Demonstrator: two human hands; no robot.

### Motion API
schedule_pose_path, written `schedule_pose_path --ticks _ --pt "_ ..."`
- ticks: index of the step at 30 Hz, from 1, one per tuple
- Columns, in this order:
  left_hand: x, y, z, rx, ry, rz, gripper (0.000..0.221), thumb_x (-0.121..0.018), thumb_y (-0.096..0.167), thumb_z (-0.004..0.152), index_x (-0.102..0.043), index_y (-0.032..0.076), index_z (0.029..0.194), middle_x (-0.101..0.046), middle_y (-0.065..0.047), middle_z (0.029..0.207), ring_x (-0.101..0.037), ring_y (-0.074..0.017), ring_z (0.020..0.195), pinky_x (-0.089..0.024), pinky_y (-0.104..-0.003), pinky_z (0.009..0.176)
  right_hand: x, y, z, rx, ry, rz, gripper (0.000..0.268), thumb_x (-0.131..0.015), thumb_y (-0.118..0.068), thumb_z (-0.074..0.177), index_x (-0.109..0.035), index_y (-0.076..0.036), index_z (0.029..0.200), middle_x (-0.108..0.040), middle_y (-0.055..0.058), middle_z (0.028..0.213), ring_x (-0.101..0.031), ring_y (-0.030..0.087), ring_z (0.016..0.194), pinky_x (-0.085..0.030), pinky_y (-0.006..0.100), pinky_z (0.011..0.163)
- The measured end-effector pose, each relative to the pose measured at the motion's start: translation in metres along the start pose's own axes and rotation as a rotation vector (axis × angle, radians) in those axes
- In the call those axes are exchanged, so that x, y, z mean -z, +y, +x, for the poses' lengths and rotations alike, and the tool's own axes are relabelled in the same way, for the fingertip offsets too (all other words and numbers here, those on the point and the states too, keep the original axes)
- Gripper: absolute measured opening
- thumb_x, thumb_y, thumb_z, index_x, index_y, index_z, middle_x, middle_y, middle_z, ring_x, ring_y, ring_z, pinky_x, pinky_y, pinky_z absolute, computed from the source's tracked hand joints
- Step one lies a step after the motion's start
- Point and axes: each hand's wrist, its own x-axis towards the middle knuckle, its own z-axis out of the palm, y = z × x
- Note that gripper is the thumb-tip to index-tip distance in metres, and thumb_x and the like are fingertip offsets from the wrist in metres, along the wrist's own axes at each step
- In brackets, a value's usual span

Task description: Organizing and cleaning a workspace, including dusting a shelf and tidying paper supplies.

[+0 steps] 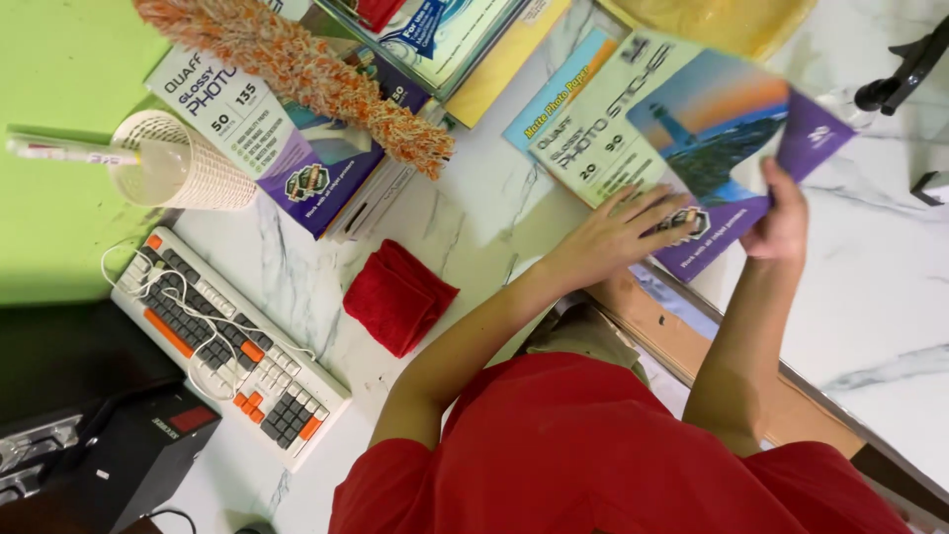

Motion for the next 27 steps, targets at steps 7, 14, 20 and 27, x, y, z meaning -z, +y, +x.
schedule_pose_path --ticks 7,14,20,27 --pt "-0.086 -0.037 -0.030 0.111 -0.115 -0.032 0.052 -0.058 0.013 0.096 -0.053 0.026 0.146 -0.044 -0.007 0.157 -0.037 -0.0313 0.150 -0.034 -0.055 0.123 0.037 0.058 0.027 -0.078 0.165 -0.297 0.044 -0.069 -0.021 0.103 -0.057 0.005 0.137 -0.071 0.010 0.119 -0.069 0.022 0.103 -0.059 0.035 0.088" --pt "-0.094 -0.052 -0.028 0.170 -0.203 -0.049 0.062 -0.069 0.011 0.088 -0.053 0.026 0.146 -0.041 -0.009 0.158 -0.033 -0.0347 0.151 -0.030 -0.058 0.122 0.044 0.074 0.028 0.297 0.448 -1.340 0.057 -0.078 -0.019 0.098 -0.047 0.008 0.138 -0.070 0.022 0.105 -0.071 0.037 0.093 -0.056 0.042 0.081" --pt "-0.087 -0.057 -0.021 0.179 -0.274 -0.158 0.067 -0.079 0.017 0.080 -0.056 0.024 0.142 -0.040 -0.007 0.158 -0.030 -0.0328 0.151 -0.027 -0.057 0.123 0.020 0.065 0.020 0.309 0.493 -1.739 0.074 -0.084 -0.021 0.092 -0.040 0.011 0.142 -0.049 0.031 0.125 -0.060 0.050 0.108 -0.054 0.051 0.084" --pt "-0.053 -0.062 -0.027 0.199 -0.177 -0.163 0.050 -0.077 0.023 0.087 -0.061 0.019 0.134 -0.042 -0.008 0.157 -0.031 -0.0333 0.150 -0.025 -0.056 0.124 -0.055 0.055 0.021 0.543 0.207 -1.814 0.076 -0.082 -0.017 0.093 -0.040 0.007 0.152 -0.043 0.028 0.134 -0.054 0.047 0.120 -0.054 0.048 0.092"
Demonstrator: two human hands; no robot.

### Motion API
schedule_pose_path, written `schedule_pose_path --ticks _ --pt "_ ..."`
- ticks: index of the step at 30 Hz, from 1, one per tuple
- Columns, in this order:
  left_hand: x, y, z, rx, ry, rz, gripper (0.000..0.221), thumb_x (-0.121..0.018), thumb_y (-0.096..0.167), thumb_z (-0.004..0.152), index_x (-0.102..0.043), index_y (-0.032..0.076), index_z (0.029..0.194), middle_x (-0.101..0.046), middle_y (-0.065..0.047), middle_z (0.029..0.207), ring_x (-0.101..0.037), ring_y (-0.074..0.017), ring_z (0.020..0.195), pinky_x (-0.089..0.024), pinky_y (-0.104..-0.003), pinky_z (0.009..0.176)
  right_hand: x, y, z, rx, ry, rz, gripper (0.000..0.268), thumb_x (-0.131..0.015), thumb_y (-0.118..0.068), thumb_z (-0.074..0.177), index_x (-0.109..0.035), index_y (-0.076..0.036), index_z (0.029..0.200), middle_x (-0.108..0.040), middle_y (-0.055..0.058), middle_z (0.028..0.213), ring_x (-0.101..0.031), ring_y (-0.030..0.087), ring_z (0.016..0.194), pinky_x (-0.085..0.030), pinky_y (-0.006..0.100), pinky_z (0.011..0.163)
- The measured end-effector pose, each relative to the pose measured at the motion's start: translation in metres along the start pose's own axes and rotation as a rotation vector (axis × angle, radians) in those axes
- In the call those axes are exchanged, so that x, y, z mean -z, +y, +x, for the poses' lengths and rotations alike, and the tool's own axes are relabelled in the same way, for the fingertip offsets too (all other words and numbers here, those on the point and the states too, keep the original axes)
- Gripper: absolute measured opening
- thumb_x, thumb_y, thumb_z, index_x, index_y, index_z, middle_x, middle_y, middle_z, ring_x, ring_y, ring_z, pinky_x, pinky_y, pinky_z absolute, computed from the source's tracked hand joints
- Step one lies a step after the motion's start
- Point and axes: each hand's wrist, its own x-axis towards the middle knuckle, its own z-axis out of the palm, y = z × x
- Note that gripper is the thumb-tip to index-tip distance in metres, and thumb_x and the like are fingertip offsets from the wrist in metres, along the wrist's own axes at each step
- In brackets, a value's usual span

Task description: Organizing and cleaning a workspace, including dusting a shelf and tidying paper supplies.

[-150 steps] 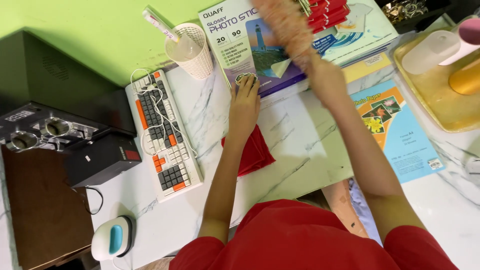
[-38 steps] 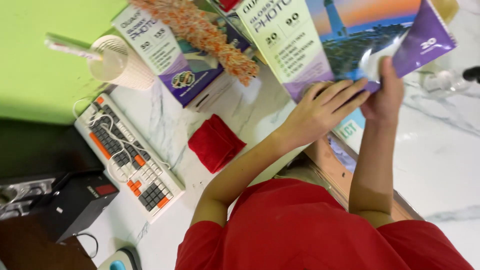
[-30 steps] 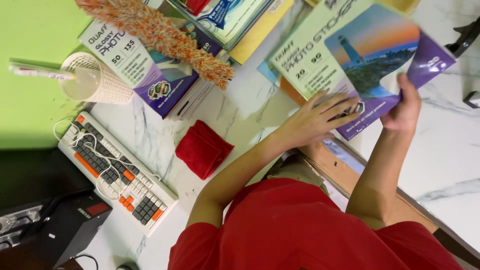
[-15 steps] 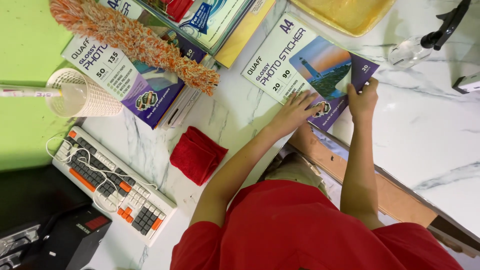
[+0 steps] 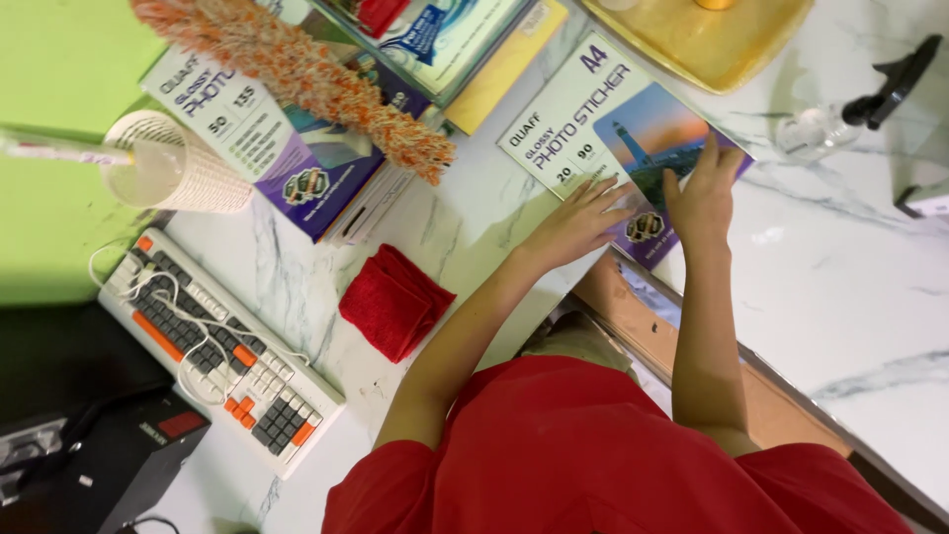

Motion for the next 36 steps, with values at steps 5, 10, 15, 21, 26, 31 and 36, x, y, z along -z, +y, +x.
schedule_pose_path --ticks 5,10,15,21,26,31,36 --pt "0.091 0.012 -0.032 0.084 0.261 -0.090 0.034 -0.074 0.017 0.094 -0.067 0.014 0.127 -0.055 -0.009 0.149 -0.050 -0.0314 0.139 -0.042 -0.047 0.117 0.017 -0.118 0.035 0.244 -0.163 0.324 0.056 -0.073 -0.010 0.099 -0.049 0.002 0.149 -0.051 0.023 0.130 -0.061 0.037 0.112 -0.056 0.041 0.087" --pt "0.185 0.026 -0.091 0.217 0.590 -0.319 0.024 -0.068 0.004 0.099 -0.072 0.009 0.122 -0.065 -0.009 0.135 -0.066 -0.0281 0.124 -0.054 -0.038 0.105 0.048 -0.241 0.053 0.434 -0.369 0.581 0.042 -0.065 -0.009 0.104 -0.056 -0.003 0.145 -0.058 0.016 0.125 -0.067 0.027 0.102 -0.056 0.036 0.084" --pt "0.223 0.014 -0.157 0.542 1.008 -0.007 0.024 -0.065 0.000 0.100 -0.069 0.006 0.123 -0.068 -0.010 0.134 -0.063 -0.0295 0.130 -0.048 -0.040 0.115 0.036 -0.327 0.057 0.916 -0.277 0.472 0.053 -0.074 -0.022 0.101 -0.053 -0.001 0.144 -0.058 0.018 0.127 -0.056 0.036 0.114 -0.052 0.046 0.095" --pt "0.201 -0.018 -0.204 0.818 1.105 0.094 0.079 -0.077 0.008 0.092 -0.031 0.000 0.155 -0.036 -0.023 0.160 -0.032 -0.0396 0.151 -0.026 -0.044 0.126 -0.088 -0.368 0.068 0.851 -0.179 0.072 0.066 -0.067 -0.012 0.089 -0.045 -0.002 0.150 -0.060 0.024 0.115 -0.061 0.041 0.103 -0.056 0.047 0.080" --pt "0.185 -0.028 -0.208 0.859 1.124 0.033 0.095 -0.078 0.008 0.087 -0.019 -0.003 0.160 -0.027 -0.026 0.165 -0.026 -0.0411 0.155 -0.023 -0.044 0.128 -0.057 -0.381 0.048 0.925 -0.352 0.115 0.056 -0.057 -0.009 0.097 -0.043 0.000 0.151 -0.062 0.028 0.115 -0.068 0.044 0.088 -0.056 0.051 0.068" --pt "0.171 -0.044 -0.218 0.871 1.137 0.052 0.089 -0.078 0.011 0.092 -0.023 -0.002 0.161 -0.026 -0.026 0.169 -0.028 -0.0400 0.157 -0.026 -0.042 0.130 -0.051 -0.354 0.084 1.112 -0.482 0.265 0.044 -0.056 -0.013 0.097 -0.050 -0.008 0.141 -0.068 0.025 0.110 -0.069 0.045 0.090 -0.055 0.053 0.073" --pt "0.176 -0.038 -0.217 0.894 1.105 0.050 0.090 -0.082 0.013 0.093 -0.023 -0.003 0.159 -0.025 -0.026 0.168 -0.029 -0.0397 0.155 -0.028 -0.042 0.127 -0.085 -0.346 0.111 0.823 -0.194 0.145 0.038 -0.049 -0.002 0.100 -0.051 0.007 0.136 -0.067 0.032 0.105 -0.069 0.047 0.082 -0.056 0.053 0.068"
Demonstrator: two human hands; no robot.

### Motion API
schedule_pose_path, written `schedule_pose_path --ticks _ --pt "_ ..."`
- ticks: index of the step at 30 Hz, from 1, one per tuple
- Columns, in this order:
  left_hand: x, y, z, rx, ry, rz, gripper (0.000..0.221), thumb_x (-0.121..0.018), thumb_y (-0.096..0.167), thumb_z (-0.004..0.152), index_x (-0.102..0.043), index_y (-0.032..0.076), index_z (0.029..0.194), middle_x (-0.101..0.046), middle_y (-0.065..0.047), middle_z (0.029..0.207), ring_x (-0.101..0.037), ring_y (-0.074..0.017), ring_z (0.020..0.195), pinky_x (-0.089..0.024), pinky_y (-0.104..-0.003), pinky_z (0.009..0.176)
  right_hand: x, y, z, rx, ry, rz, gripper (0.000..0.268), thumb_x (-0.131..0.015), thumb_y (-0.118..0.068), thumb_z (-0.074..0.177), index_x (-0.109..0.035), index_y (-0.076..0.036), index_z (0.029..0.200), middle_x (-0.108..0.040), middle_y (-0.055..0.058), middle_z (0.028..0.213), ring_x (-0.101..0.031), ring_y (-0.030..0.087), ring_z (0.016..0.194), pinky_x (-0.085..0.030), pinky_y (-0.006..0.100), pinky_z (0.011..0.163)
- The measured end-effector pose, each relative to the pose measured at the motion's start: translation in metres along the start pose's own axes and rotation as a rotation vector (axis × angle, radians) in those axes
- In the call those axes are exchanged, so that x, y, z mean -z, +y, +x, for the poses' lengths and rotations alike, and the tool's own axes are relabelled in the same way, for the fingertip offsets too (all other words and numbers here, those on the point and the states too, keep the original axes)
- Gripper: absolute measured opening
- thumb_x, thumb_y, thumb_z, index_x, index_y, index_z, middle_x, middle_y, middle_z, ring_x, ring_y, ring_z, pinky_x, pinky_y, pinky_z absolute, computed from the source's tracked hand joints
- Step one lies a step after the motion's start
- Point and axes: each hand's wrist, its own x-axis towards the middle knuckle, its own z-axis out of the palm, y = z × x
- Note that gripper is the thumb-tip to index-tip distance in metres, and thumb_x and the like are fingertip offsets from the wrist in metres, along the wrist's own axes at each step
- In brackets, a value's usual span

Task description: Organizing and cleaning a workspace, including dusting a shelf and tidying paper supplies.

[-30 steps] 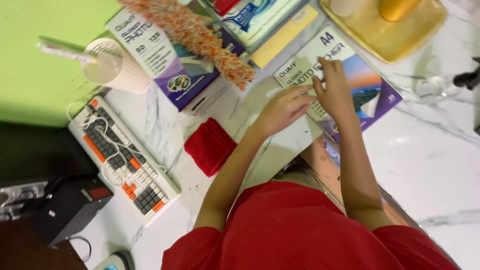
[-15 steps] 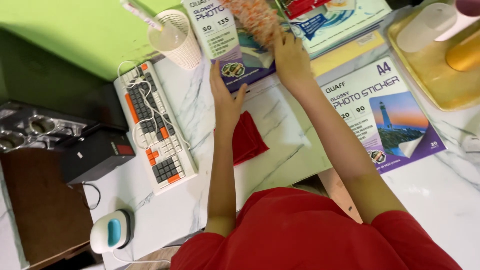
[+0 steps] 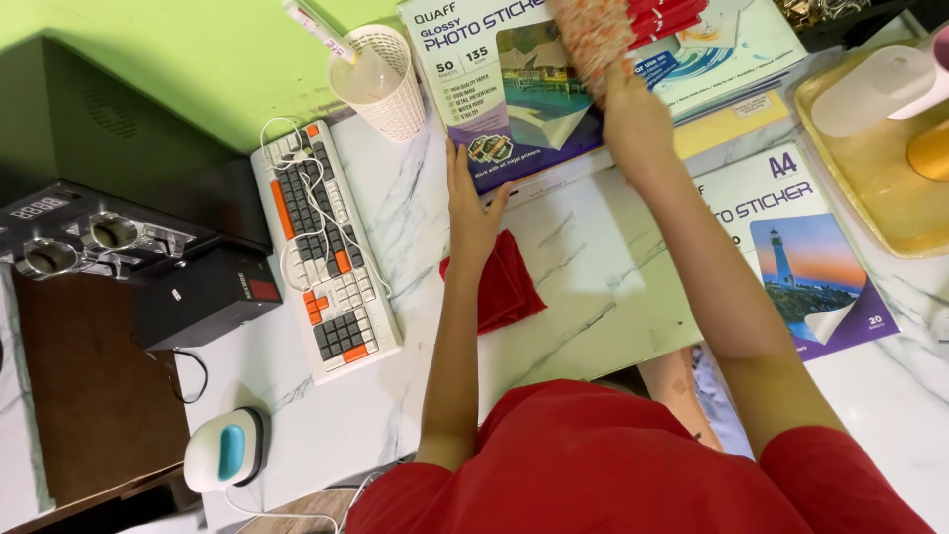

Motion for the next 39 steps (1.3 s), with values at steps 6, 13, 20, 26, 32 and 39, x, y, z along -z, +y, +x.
schedule_pose_path --ticks 6,13,20,26,32,39 --pt "-0.008 -0.015 -0.002 0.198 0.045 -0.333 0.118 -0.077 0.005 0.086 0.009 0.003 0.166 -0.041 -0.026 0.161 -0.049 -0.0352 0.146 -0.042 -0.037 0.121 0.103 -0.097 -0.058 0.140 -0.669 0.422 0.033 -0.056 -0.007 0.097 -0.062 -0.009 0.130 -0.065 0.018 0.085 -0.066 0.031 0.063 -0.054 0.041 0.060" --pt "-0.005 0.009 -0.003 0.093 0.125 -0.319 0.126 -0.081 -0.001 0.079 0.012 0.011 0.164 -0.008 -0.026 0.171 -0.027 -0.0403 0.156 -0.031 -0.044 0.124 0.075 0.002 -0.084 0.343 -0.241 0.479 0.029 -0.063 -0.009 0.095 -0.062 -0.005 0.123 -0.066 0.022 0.088 -0.065 0.040 0.071 -0.053 0.047 0.064" --pt "0.006 0.024 0.015 -0.102 -0.033 0.262 0.109 -0.094 0.014 0.080 -0.022 0.010 0.161 -0.005 -0.024 0.171 -0.013 -0.0455 0.159 -0.011 -0.063 0.127 0.085 -0.032 -0.101 -0.050 -0.229 0.418 0.032 -0.062 -0.011 0.098 -0.057 -0.001 0.127 -0.066 0.027 0.093 -0.066 0.045 0.079 -0.053 0.052 0.071" --pt "0.005 0.051 0.031 -0.136 -0.075 0.182 0.123 -0.093 0.019 0.072 -0.012 0.001 0.162 0.002 -0.027 0.168 -0.011 -0.0489 0.157 -0.012 -0.064 0.126 0.089 0.002 -0.101 0.152 -0.257 0.428 0.034 -0.064 -0.008 0.093 -0.060 -0.006 0.127 -0.068 0.025 0.100 -0.067 0.044 0.083 -0.055 0.050 0.074" --pt "-0.030 0.024 0.042 -0.267 -0.177 0.343 0.107 -0.092 0.026 0.075 -0.029 -0.004 0.155 -0.016 -0.028 0.164 -0.017 -0.0460 0.154 -0.017 -0.060 0.126 0.090 0.012 -0.089 -0.135 -0.009 0.142 0.039 -0.065 -0.008 0.100 -0.059 -0.003 0.139 -0.065 0.025 0.098 -0.064 0.046 0.086 -0.051 0.053 0.076" --pt "-0.041 0.013 0.045 -0.312 -0.184 0.509 0.087 -0.090 0.030 0.072 -0.052 -0.002 0.143 -0.051 -0.020 0.151 -0.045 -0.0356 0.143 -0.039 -0.045 0.117 0.101 0.013 -0.098 -0.105 0.063 0.231 0.041 -0.066 -0.005 0.098 -0.059 -0.001 0.139 -0.067 0.024 0.101 -0.065 0.045 0.093 -0.051 0.052 0.080"
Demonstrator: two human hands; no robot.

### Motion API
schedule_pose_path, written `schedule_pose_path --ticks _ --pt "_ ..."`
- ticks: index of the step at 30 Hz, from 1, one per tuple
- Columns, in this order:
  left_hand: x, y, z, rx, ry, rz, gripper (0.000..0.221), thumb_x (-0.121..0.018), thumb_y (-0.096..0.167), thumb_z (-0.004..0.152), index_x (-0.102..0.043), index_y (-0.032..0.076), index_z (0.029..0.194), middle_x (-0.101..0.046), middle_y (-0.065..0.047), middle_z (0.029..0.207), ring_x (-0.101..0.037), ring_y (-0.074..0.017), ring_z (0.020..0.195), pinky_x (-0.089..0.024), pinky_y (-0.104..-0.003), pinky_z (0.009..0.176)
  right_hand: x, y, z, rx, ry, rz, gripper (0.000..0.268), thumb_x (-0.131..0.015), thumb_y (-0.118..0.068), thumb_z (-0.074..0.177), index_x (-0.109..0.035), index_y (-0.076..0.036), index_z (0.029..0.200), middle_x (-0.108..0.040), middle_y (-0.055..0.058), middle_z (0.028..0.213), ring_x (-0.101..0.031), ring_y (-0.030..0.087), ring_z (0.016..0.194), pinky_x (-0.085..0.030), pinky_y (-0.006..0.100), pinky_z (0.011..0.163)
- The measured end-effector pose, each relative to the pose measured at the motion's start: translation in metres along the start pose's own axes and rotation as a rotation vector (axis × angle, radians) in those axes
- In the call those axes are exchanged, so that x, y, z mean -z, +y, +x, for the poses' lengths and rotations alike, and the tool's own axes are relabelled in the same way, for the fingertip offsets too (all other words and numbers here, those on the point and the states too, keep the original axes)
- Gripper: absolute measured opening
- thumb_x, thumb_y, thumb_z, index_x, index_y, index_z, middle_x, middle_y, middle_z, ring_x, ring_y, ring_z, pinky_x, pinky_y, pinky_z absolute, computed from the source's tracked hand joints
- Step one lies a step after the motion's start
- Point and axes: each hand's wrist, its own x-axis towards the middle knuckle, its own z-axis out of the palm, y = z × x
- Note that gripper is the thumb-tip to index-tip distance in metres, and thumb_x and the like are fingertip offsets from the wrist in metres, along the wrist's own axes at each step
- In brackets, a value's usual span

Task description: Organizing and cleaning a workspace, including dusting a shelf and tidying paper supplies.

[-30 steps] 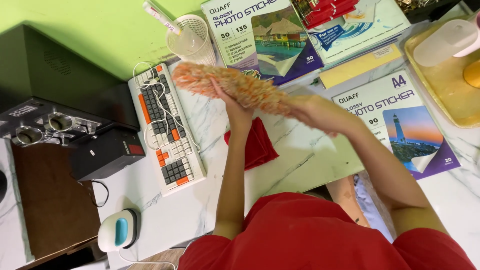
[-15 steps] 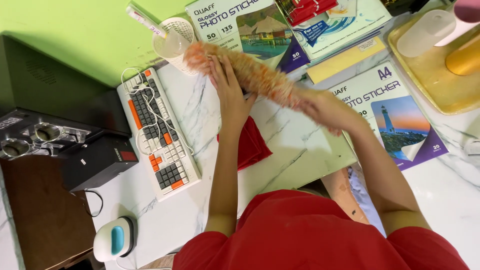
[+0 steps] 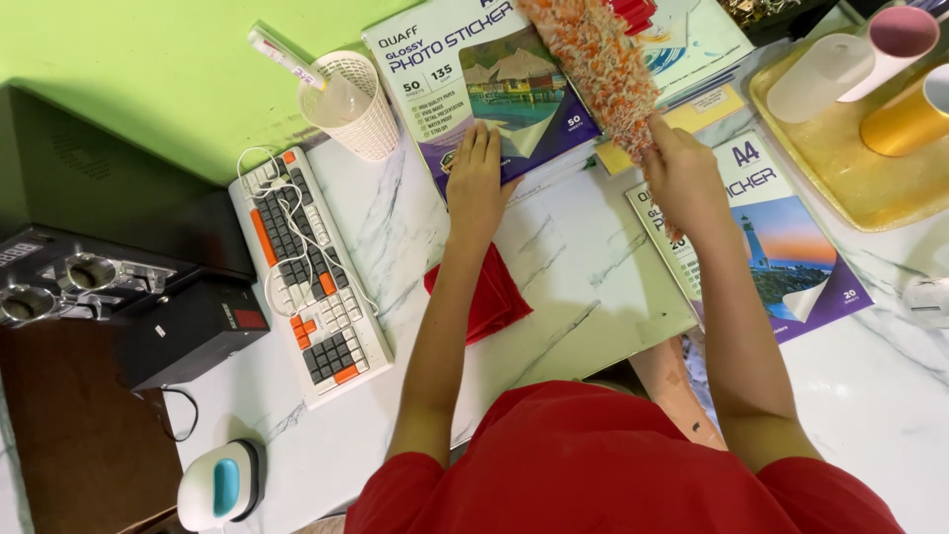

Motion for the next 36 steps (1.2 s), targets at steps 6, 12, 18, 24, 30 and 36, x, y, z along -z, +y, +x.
schedule_pose_path --ticks 6,12,18,24,30,36 --pt "0.016 -0.001 -0.010 -0.056 -0.026 -0.030 0.082 -0.091 0.037 0.069 -0.060 -0.002 0.134 -0.058 -0.020 0.143 -0.055 -0.0353 0.135 -0.048 -0.041 0.107 0.009 0.002 -0.003 0.009 0.033 0.096 0.039 -0.066 -0.005 0.104 -0.058 0.003 0.141 -0.067 0.026 0.107 -0.066 0.044 0.097 -0.053 0.047 0.084" --pt "0.011 -0.008 -0.016 -0.139 -0.010 0.035 0.077 -0.086 0.044 0.078 -0.060 -0.003 0.133 -0.060 -0.021 0.142 -0.056 -0.0348 0.133 -0.050 -0.041 0.106 0.013 0.001 -0.002 -0.002 0.103 0.203 0.039 -0.064 -0.006 0.108 -0.058 0.004 0.144 -0.068 0.028 0.115 -0.071 0.038 0.096 -0.055 0.042 0.086" --pt "0.007 -0.011 -0.014 -0.201 0.090 0.116 0.070 -0.081 0.039 0.086 -0.058 -0.004 0.136 -0.062 -0.021 0.140 -0.059 -0.0335 0.130 -0.053 -0.038 0.104 0.026 -0.006 -0.003 0.003 0.116 0.209 0.042 -0.064 -0.004 0.105 -0.058 0.006 0.146 -0.069 0.027 0.108 -0.071 0.035 0.091 -0.055 0.039 0.083" --pt "0.050 0.006 0.000 -0.089 0.258 -0.102 0.051 -0.071 0.027 0.100 -0.056 0.000 0.141 -0.068 -0.018 0.135 -0.070 -0.0306 0.116 -0.059 -0.037 0.090 0.020 0.004 -0.007 -0.088 0.178 0.237 0.040 -0.065 -0.008 0.109 -0.057 0.004 0.147 -0.071 0.024 0.100 -0.070 0.026 0.080 -0.054 0.035 0.076" --pt "0.095 0.009 0.025 0.348 0.186 -0.329 0.043 -0.059 0.031 0.104 -0.064 0.005 0.138 -0.073 -0.017 0.083 -0.068 -0.0219 0.066 -0.053 -0.039 0.061 0.001 0.009 -0.011 -0.042 0.132 0.294 0.041 -0.065 -0.010 0.107 -0.057 0.002 0.146 -0.071 0.024 0.104 -0.070 0.025 0.081 -0.055 0.034 0.075" --pt "0.070 -0.035 0.025 0.422 0.599 -1.009 0.048 -0.049 0.038 0.115 -0.068 -0.005 0.123 -0.072 -0.011 0.098 -0.064 -0.0154 0.085 -0.054 -0.033 0.078 -0.007 -0.009 -0.008 -0.035 0.053 0.336 0.044 -0.064 -0.010 0.105 -0.056 0.001 0.148 -0.070 0.025 0.105 -0.071 0.028 0.086 -0.055 0.036 0.079"
